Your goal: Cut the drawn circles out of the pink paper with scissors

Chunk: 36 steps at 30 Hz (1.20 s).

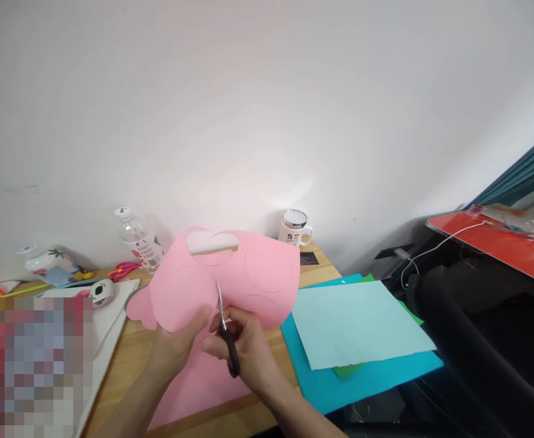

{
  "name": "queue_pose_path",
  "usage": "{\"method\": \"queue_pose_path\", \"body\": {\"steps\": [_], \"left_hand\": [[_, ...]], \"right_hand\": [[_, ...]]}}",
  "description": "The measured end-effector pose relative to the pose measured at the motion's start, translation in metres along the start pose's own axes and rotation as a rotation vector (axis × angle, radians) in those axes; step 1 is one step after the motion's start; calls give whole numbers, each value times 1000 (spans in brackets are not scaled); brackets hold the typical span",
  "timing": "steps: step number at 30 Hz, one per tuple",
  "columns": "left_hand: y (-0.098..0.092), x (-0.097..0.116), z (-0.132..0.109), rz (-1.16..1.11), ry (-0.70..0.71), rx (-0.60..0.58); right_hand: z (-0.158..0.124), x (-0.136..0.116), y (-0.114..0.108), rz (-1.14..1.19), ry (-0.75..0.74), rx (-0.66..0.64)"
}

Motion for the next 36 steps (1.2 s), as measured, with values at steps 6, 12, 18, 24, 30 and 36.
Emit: {"method": "queue_pose_path", "body": {"steps": [6,12,18,24,30,36], "left_hand": [[2,0,-1,-17,-61,-25],[-2,-3,0,-3,-41,9],[-4,-3,2,-13,-22,18],[0,0,-3,-43,-121,128],[5,8,-12,-37,-148,142],[5,9,-13,-24,-115,158]], "right_hand": [[-1,-4,3,-14,10,10],[-2,-8,6,-34,34,41],[-1,-6,3,-55,31,42],[-3,-2,8,-52,33,39],[-1,-3,12,-20,-1,-17],[3,-5,10,-8,-46,-100]]}}
Point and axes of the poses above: each hand's wrist, its own z-axis towards the middle knuckle, its own y-axis out of the palm, x = y × z, the point moved 3 cm from there along z, towards the middle knuckle, and after that the axes turned 11 degrees about z, right-handed, at the moved point
